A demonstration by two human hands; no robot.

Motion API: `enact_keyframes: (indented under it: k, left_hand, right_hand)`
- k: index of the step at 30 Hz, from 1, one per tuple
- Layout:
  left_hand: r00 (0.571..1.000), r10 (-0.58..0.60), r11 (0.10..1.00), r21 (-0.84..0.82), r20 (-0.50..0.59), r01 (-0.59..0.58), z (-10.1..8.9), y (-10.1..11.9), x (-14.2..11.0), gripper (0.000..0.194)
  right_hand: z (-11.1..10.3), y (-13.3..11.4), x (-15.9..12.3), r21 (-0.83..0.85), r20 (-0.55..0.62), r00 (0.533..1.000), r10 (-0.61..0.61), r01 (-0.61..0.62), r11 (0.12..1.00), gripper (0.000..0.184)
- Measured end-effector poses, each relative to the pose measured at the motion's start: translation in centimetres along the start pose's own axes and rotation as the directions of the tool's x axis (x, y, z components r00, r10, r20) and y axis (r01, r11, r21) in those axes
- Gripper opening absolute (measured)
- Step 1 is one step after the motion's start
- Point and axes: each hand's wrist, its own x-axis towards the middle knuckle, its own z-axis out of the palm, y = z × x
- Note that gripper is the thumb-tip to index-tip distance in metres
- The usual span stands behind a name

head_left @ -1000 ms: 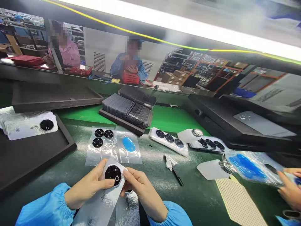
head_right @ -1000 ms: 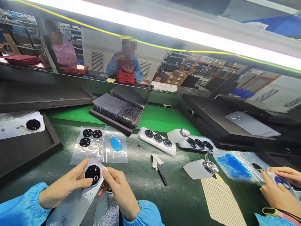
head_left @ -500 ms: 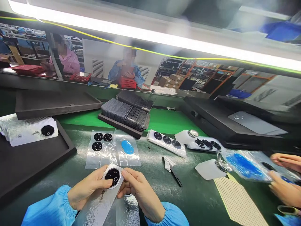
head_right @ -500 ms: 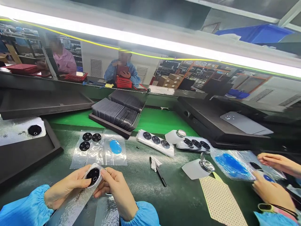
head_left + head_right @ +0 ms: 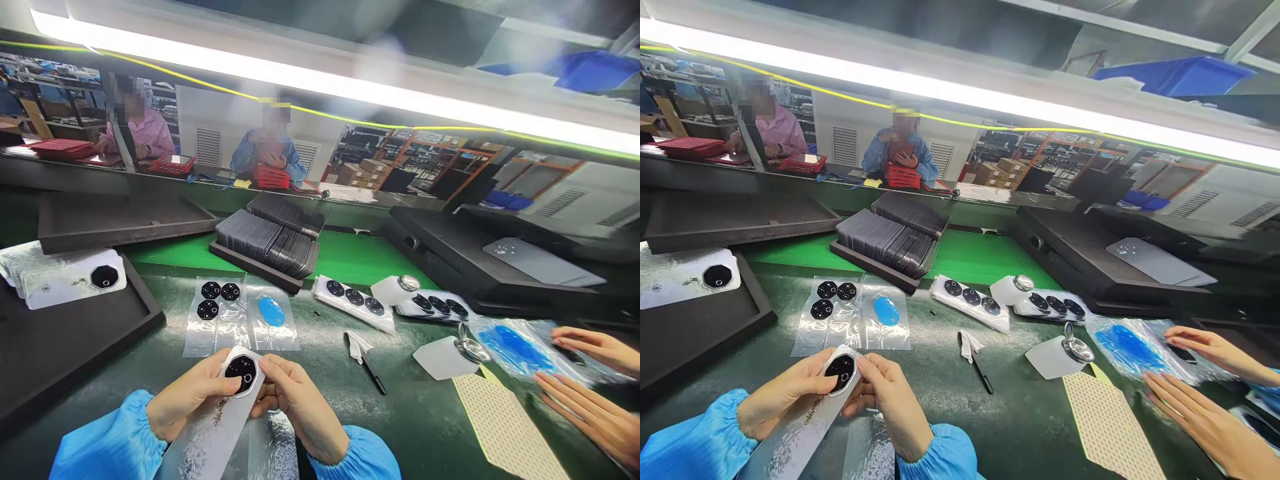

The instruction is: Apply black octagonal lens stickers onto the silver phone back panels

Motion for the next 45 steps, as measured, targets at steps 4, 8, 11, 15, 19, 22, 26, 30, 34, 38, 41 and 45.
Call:
enact_keyframes:
  k: [4,8,11,15,19,22,26,30,34,38,41,45]
  left_hand:
    - [0.997,0.044,0.958,0.284,-0.071,-0.022,-0.5,0.5,-0.7,0.044]
    - [0.992,0.052,0.798,0.602,-0.118,0.03,-0.5,1.5,-1.6,0.066]
    - [0.994,0.051,0.613,0.789,-0.1,0.048,0.1,2.5,-1.8,0.065]
    - [0.996,0.084,0.435,0.9,-0.041,0.0,1.0,2.8,-1.5,0.056]
    - [0.989,0.145,0.407,0.911,0.003,-0.062,1.3,2.2,-1.3,0.048]
    - [0.983,0.186,0.418,0.906,-0.007,-0.073,1.2,1.7,-1.2,0.05]
    - [0.969,0.245,0.423,0.903,-0.039,-0.071,0.6,1.4,-0.8,0.054]
    - [0.969,0.236,0.528,0.847,-0.07,-0.067,0.2,1.9,-0.1,0.044]
    - [0.929,0.354,0.576,0.808,-0.109,-0.125,0.5,2.4,0.5,0.035]
    - [0.891,0.43,0.584,0.798,-0.148,-0.15,1.1,1.6,0.9,0.034]
    - [0.859,0.469,0.584,0.801,-0.204,-0.129,1.6,1.0,0.9,0.035]
    - [0.84,0.516,0.552,0.815,-0.168,-0.176,2.1,1.8,-0.4,0.027]
  right_hand:
    - [-0.6,-0.2,-0.1,-0.137,0.086,0.996,-0.022,0.034,0.99,0.052]
    - [-1.3,-0.4,-0.1,-0.207,0.182,0.983,-0.024,0.062,0.976,0.052]
    - [-1.8,-0.4,-0.1,-0.25,0.2,0.98,-0.014,0.065,0.966,0.05]
    - [-2.3,-0.2,-0.3,-0.354,0.162,0.986,-0.048,0.103,0.929,0.04]
    - [-2.2,0.3,-0.4,-0.429,0.097,0.985,-0.14,0.168,0.887,0.033]
    - [-1.9,0.6,-0.3,-0.412,0.075,0.982,-0.174,0.19,0.891,0.032]
    - [-1.9,0.4,0.4,-0.4,0.061,0.983,-0.173,0.183,0.898,0.036]
    - [-2.2,-0.8,0.9,-0.371,0.12,0.986,-0.116,0.153,0.916,0.041]
    - [-2.3,-1.6,0.9,-0.385,0.179,0.98,-0.09,0.154,0.91,0.042]
    - [-1.8,-1.4,0.8,-0.535,0.099,0.976,-0.194,0.216,0.817,0.047]
    - [-1.0,-1.2,0.7,-0.651,0.032,0.96,-0.279,0.232,0.723,0.048]
    - [-0.6,-1.7,0.7,-0.618,0.037,0.959,-0.28,0.243,0.748,0.047]
